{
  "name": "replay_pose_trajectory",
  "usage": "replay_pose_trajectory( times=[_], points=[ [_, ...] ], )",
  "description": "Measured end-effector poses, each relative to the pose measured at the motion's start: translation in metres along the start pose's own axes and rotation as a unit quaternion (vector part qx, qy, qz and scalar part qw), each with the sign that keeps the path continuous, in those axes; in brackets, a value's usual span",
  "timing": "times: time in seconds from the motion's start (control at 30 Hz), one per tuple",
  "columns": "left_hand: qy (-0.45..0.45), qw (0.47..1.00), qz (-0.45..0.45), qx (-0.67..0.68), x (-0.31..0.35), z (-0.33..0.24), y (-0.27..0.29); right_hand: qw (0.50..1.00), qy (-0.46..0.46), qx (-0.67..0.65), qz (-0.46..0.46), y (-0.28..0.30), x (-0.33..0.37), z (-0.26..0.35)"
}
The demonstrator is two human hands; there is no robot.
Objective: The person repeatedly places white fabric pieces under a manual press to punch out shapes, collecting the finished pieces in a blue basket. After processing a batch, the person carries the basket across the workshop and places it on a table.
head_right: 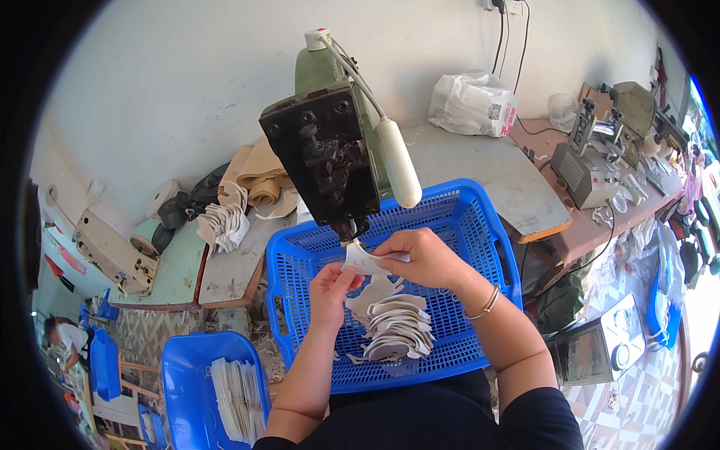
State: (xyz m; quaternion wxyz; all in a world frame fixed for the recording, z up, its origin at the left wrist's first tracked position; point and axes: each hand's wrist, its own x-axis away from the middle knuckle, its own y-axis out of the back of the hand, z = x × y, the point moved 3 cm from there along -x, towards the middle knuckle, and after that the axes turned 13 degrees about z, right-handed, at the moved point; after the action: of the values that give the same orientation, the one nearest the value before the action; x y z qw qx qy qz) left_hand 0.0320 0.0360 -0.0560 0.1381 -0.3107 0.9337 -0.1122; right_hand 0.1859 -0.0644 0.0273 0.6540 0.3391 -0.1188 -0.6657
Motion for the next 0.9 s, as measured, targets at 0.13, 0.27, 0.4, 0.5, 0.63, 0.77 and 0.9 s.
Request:
replay_pose_trajectory(
  times=[0.13,0.27,0.4,0.5,0.63,0.77,0.9],
  points=[
    [-0.04,0.999,0.002,-0.03,-0.008,-0.015,-0.007,0.997,0.008,0.05,0.056,0.015,-0.009,0.008],
    [-0.013,0.995,0.002,-0.096,-0.013,-0.026,-0.01,0.99,0.006,0.092,0.107,0.029,-0.016,0.012],
    [-0.054,0.995,-0.021,-0.085,-0.015,-0.008,-0.005,0.979,0.022,0.151,0.136,0.037,-0.029,0.013],
    [-0.062,0.996,-0.036,-0.051,-0.012,-0.009,-0.012,0.966,0.027,0.215,0.142,0.041,-0.039,0.018],
    [-0.152,0.966,-0.049,-0.205,-0.004,-0.016,-0.012,0.959,0.082,0.247,0.113,0.041,-0.037,0.02],
    [-0.43,0.681,-0.004,-0.592,0.015,-0.047,-0.021,0.932,0.124,0.34,0.014,0.023,-0.002,0.01],
    [-0.444,0.659,0.077,-0.602,0.033,-0.033,-0.016,0.902,0.131,0.4,-0.101,-0.009,0.027,-0.013]
  ],
)
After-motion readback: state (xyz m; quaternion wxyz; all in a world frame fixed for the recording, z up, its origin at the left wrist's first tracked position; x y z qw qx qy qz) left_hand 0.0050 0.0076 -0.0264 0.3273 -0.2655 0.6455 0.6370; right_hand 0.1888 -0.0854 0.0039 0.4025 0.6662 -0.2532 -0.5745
